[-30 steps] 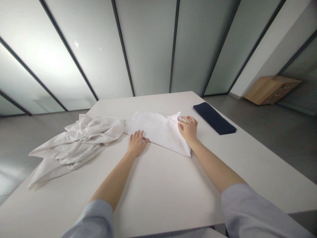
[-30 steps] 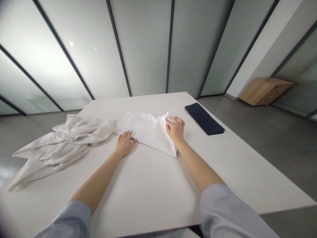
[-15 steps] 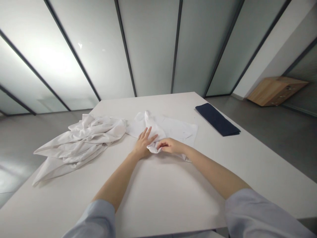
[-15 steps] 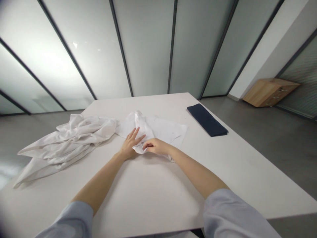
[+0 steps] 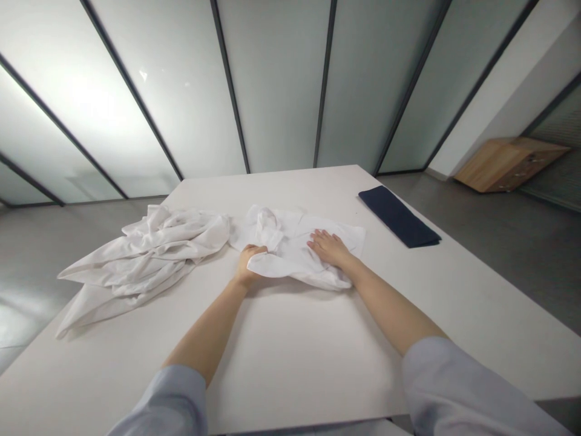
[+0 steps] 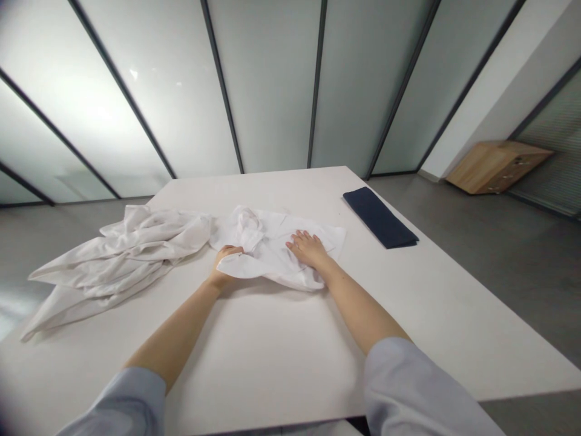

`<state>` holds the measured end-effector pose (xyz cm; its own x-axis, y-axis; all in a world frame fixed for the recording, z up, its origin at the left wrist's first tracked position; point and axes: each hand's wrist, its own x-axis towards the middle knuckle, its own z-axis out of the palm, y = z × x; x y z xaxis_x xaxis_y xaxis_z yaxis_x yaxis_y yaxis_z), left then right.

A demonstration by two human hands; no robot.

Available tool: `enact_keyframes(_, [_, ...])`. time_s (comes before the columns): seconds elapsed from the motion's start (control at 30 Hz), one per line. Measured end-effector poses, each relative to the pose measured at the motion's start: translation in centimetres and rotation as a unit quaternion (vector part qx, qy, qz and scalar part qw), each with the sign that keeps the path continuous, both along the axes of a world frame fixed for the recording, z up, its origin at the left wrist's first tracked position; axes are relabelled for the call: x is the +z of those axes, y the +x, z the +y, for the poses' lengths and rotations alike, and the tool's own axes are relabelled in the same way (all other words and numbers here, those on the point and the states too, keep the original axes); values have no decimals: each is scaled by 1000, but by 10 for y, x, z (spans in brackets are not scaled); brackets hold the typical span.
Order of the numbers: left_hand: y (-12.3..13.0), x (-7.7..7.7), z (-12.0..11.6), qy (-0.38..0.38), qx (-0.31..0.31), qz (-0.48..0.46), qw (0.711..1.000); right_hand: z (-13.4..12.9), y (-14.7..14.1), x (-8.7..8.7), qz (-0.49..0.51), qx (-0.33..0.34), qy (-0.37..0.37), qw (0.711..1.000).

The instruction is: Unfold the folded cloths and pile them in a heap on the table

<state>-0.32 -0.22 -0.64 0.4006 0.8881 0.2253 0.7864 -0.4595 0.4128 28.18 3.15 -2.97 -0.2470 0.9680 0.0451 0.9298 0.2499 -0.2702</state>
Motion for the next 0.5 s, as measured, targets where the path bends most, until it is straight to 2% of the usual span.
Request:
enact_keyframes(0.17, [-11, 0, 1, 13, 159, 24, 987, 5, 25, 13, -14, -191, -20, 981])
enact_keyframes(0.27, [-13, -1, 5, 3, 211, 22, 977, 5, 39, 18, -8, -254, 2, 967])
enact_keyframes(0.4, [-4, 1, 1, -57, 244, 67, 966, 4, 42, 17, 1, -265, 7, 964])
enact_keyframes(0.43, [0, 3, -1, -64, 239, 81, 965, 5, 40, 16, 4, -246, 2, 969])
enact_keyframes(0.5, [9, 4, -7, -37, 192, 88, 977, 5, 32, 15, 23, -175, -13, 984])
